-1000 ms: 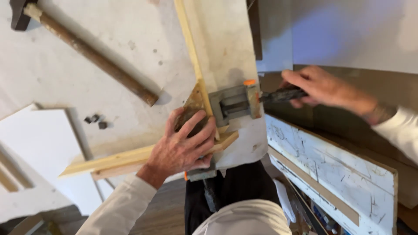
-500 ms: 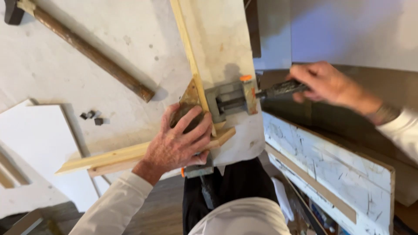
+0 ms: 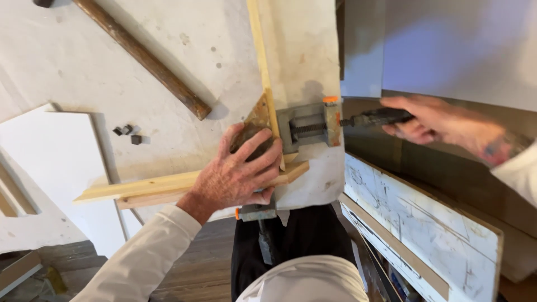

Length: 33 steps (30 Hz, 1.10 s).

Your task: The person assembles a wooden frame by aligning pieces with a speed square, securing them with clamps, and hammering small metal fasteners into the joints. They apply wood glue to a mitered corner and clamp it to dry.

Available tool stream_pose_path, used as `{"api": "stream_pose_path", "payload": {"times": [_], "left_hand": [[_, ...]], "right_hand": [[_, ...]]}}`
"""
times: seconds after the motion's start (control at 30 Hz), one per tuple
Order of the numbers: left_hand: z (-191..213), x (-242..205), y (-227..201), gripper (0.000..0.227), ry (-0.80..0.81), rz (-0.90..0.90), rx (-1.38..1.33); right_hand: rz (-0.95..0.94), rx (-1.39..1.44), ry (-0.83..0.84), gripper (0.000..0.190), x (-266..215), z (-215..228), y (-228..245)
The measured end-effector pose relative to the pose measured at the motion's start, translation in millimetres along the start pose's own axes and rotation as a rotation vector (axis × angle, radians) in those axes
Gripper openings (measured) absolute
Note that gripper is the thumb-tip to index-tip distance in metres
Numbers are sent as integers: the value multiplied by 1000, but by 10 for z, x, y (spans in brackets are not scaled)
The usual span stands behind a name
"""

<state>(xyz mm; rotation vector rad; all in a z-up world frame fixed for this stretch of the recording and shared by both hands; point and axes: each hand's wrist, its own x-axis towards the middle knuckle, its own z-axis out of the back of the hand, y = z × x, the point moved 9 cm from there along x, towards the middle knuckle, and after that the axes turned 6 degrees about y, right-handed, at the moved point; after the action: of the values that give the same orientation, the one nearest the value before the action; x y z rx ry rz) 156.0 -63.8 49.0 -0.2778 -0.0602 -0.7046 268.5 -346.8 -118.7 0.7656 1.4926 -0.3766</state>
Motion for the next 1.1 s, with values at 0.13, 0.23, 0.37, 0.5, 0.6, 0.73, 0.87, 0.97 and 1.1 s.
{"api": "stream_pose_path", "payload": {"times": [0.13,0.23,0.37,0.5,0.6,0.73,0.87,0.97,1.1], "left_hand": [[5,-10,-11,29,-23,-6,-27],[15,-12,4,31,-21,-4,-13],[-2,-49,-9,28,-21,7,-9],[-10,-28,-10,30,-14,-12,18],[-29,-26,-10,32,-13,-3,19],[-9,-26,-21,30,-32,-4,15],[-16,-29,-20,34,-24,0,35],[-90,-75,-39,33,-25,-7,56],[-190,-112,-61,38,-150,-6,26]], "right_hand": [[632,-906,-277,41,-405,-127,553],[1310,-1438,-554,57,-771,-317,514],[1236,-1414,-483,63,-448,-174,321],[1102,-1365,-349,43,-303,-75,386],[880,-1175,-116,33,-56,42,353],[400,-675,248,35,-83,-44,378],[116,-1154,-17,53,-517,-429,629],[694,-1486,-281,68,-403,-766,676],[985,-1575,-828,34,-516,-833,809]]}}
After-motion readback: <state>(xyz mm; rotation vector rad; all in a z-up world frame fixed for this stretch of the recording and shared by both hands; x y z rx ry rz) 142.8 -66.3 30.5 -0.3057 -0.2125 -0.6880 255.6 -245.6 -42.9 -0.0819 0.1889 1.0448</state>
